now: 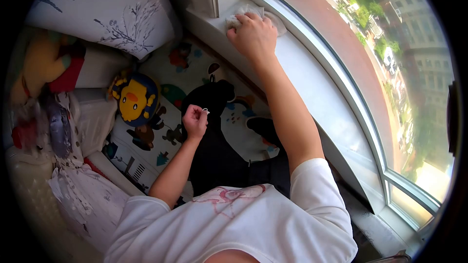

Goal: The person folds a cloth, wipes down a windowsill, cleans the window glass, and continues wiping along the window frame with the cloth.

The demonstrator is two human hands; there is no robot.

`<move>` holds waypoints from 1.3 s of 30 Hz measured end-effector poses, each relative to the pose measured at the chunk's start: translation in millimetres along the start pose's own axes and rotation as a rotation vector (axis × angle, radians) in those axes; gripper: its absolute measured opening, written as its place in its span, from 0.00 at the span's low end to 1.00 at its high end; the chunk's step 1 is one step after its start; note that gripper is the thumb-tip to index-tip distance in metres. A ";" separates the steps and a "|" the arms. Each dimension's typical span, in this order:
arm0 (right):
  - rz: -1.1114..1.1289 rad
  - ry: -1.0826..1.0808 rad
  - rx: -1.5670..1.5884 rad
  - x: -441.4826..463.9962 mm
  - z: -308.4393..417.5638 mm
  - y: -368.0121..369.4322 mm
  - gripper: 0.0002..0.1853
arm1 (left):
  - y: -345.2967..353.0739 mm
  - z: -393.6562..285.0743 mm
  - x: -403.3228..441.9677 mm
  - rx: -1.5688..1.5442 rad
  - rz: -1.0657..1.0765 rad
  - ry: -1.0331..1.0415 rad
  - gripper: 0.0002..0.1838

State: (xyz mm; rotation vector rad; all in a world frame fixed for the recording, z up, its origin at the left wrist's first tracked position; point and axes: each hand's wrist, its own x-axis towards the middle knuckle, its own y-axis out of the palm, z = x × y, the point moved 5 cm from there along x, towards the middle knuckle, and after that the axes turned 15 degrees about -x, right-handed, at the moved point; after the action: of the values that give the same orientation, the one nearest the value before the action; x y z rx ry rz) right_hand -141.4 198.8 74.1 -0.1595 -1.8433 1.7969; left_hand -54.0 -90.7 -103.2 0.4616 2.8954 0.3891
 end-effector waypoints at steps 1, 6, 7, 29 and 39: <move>0.039 0.006 -0.033 15.0 0.1 5.2 0.22 | 0.7 -0.4 -0.1 -0.002 -0.001 -0.008 0.05; 0.242 0.038 -0.126 39.7 1.6 3.9 0.28 | 6.3 -8.0 -0.9 -0.020 -0.028 -0.038 0.06; 0.290 0.058 -0.138 36.2 -2.3 0.9 0.28 | 7.8 -11.2 -0.7 -0.026 -0.048 -0.059 0.06; 0.370 0.096 -0.074 43.3 2.9 9.0 0.28 | 4.3 -1.6 1.1 0.012 -0.015 -0.037 0.05; 0.086 0.404 0.127 -86.9 -85.9 -34.5 0.25 | 4.5 -3.5 1.6 -0.011 -0.007 -0.016 0.06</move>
State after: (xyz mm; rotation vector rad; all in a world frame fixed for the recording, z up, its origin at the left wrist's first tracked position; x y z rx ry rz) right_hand -18.9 232.2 76.5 -0.5203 -1.4544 1.7765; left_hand -55.0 -86.8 -98.9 0.4508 2.8769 0.3978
